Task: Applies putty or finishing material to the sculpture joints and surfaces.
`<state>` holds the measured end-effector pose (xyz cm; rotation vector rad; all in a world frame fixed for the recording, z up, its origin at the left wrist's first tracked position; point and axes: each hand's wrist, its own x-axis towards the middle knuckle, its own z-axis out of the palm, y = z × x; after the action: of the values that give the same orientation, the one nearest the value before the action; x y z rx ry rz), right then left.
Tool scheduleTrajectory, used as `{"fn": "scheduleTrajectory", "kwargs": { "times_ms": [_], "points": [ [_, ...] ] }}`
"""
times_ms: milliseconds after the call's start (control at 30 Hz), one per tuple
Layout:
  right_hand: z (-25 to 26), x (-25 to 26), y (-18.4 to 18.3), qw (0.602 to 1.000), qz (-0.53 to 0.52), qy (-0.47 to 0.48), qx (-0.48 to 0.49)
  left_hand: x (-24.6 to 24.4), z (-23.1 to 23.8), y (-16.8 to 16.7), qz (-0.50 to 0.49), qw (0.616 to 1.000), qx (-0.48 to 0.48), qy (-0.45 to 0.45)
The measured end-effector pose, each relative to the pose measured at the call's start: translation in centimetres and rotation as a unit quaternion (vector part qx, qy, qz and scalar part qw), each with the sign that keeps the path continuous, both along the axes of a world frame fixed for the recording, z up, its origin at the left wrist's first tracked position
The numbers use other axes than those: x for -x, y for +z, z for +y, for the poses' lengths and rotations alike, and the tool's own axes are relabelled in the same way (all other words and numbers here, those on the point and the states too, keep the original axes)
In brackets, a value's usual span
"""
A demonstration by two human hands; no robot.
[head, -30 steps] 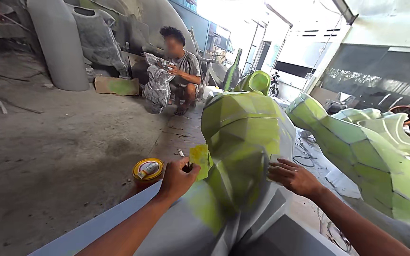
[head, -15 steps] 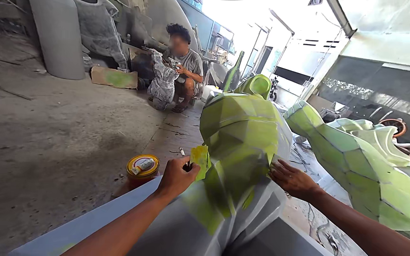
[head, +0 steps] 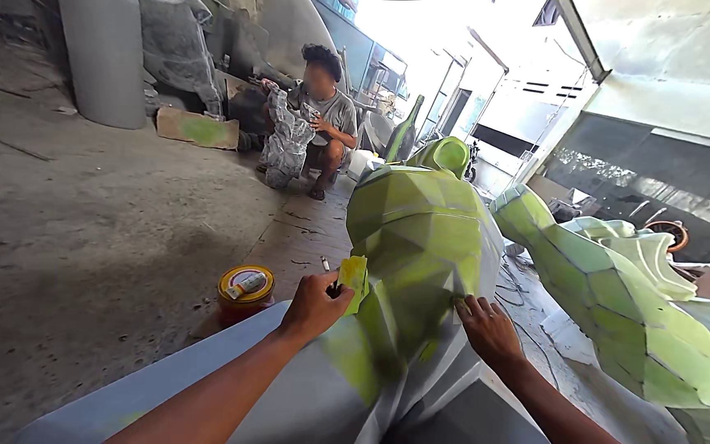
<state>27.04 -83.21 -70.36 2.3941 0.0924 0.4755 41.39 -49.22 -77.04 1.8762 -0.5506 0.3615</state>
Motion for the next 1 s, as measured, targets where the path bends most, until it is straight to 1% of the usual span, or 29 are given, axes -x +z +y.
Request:
{"fn": "scheduleTrajectory", "kwargs": {
  "times_ms": [167, 267, 367, 433, 533, 667, 733, 1000],
  "points": [
    [0.4, -2.0, 1.9, 0.998, -0.037, -0.019, -0.037, 0.2, 0.0, 0.3, 0.005, 1.0, -0.002, -0.004],
    [0.8, -3.2, 1.5, 0.997, -0.051, -0.036, -0.042, 0.1, 0.0, 0.2, 0.005, 1.0, 0.001, -0.005],
    [1.2, -2.5, 0.5, 0.997, -0.048, -0.049, -0.022, 0.0, -0.1, 0.1, 0.005, 1.0, 0.003, -0.008],
    [1.1, -2.2, 0.2, 0.998, -0.055, -0.04, -0.01, 0.1, 0.0, 0.2, 0.008, 1.0, -0.002, -0.012],
    [1.1, -2.7, 1.0, 0.997, -0.079, -0.014, -0.022, 0.2, 0.0, 0.3, 0.008, 1.0, -0.003, -0.016],
    [1.6, -4.1, 2.0, 0.995, -0.058, -0.059, -0.061, 0.4, 0.1, 0.4, 0.003, 1.0, -0.004, -0.021],
    [1.9, -4.2, 1.8, 0.994, -0.051, -0.08, -0.061, 0.3, 0.1, 0.5, 0.007, 1.0, -0.004, -0.021],
    [1.9, -1.5, -0.5, 0.995, -0.049, -0.075, -0.048, 0.4, 0.0, 0.4, -0.009, 1.0, -0.003, -0.02]
  ]
}}
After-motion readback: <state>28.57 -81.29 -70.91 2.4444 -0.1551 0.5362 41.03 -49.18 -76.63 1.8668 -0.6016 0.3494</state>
